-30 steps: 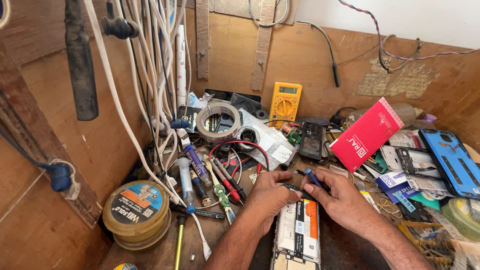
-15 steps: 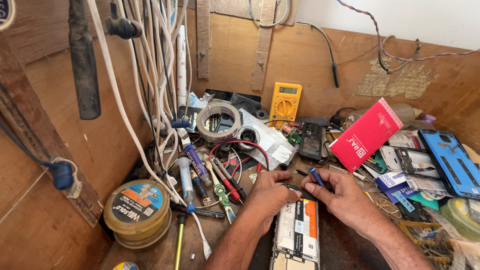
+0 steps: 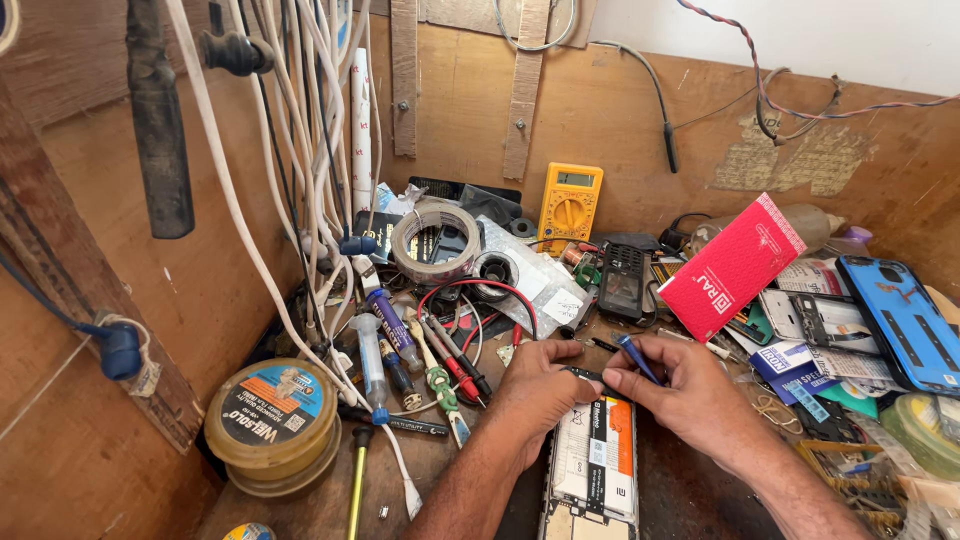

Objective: The person uses a blue plastic spudger to pry and separate components on a disassembled smartphone. They lift a black plastic bracket from the device, set it aside, and continue to manipulate internal parts with the spudger.

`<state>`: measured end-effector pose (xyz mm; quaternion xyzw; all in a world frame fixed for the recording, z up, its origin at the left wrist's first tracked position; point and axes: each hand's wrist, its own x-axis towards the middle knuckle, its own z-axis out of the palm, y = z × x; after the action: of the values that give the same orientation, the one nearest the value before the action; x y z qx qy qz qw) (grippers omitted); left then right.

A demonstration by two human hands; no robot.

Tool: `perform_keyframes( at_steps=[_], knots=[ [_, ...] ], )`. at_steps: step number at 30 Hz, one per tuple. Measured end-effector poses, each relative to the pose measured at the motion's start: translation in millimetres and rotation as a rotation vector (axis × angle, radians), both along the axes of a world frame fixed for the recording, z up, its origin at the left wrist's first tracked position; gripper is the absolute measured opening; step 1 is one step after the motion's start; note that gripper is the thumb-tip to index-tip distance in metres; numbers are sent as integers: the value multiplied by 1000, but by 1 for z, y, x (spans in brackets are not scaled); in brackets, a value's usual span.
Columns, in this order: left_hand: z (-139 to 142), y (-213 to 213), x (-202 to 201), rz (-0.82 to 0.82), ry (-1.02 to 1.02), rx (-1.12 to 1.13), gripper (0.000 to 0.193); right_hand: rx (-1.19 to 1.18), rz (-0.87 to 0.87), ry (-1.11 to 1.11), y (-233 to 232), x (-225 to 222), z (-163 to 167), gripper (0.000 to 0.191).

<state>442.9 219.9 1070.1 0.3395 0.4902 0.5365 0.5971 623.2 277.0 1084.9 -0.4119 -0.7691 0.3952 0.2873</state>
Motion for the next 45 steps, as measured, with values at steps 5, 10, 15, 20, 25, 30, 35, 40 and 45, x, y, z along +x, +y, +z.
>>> perform_keyframes(
  at_steps=[5, 10, 15, 20, 25, 30, 35, 40, 45],
  knots=[
    [-7, 17, 1, -2, -9, -12, 70, 5, -83, -145, 20, -1, -5, 24],
    [-11, 29, 3, 10, 7, -8, 70, 83, -155, -273, 25, -6, -4, 27],
    [2, 16, -9, 22, -6, -26, 71, 69, -253, -253, 12, -16, 9, 34],
    [18, -1, -32, 23, 0, -19, 69, 80, -320, -358, 2, -21, 22, 41],
    [22, 1, -30, 23, -11, -1, 70, 116, -316, -562, 6, -9, 20, 38],
    [20, 7, -17, 10, 11, 15, 69, 64, -362, -462, 9, 13, 30, 33],
    [22, 14, -14, -9, 3, 31, 67, 30, -375, -545, 8, 17, 38, 31],
    [40, 7, -23, -18, -17, 44, 67, 103, -294, -461, -5, 5, 56, 29],
    [57, -5, -40, -24, -19, 19, 68, 108, -272, -513, -14, -16, 70, 30]
  ],
)
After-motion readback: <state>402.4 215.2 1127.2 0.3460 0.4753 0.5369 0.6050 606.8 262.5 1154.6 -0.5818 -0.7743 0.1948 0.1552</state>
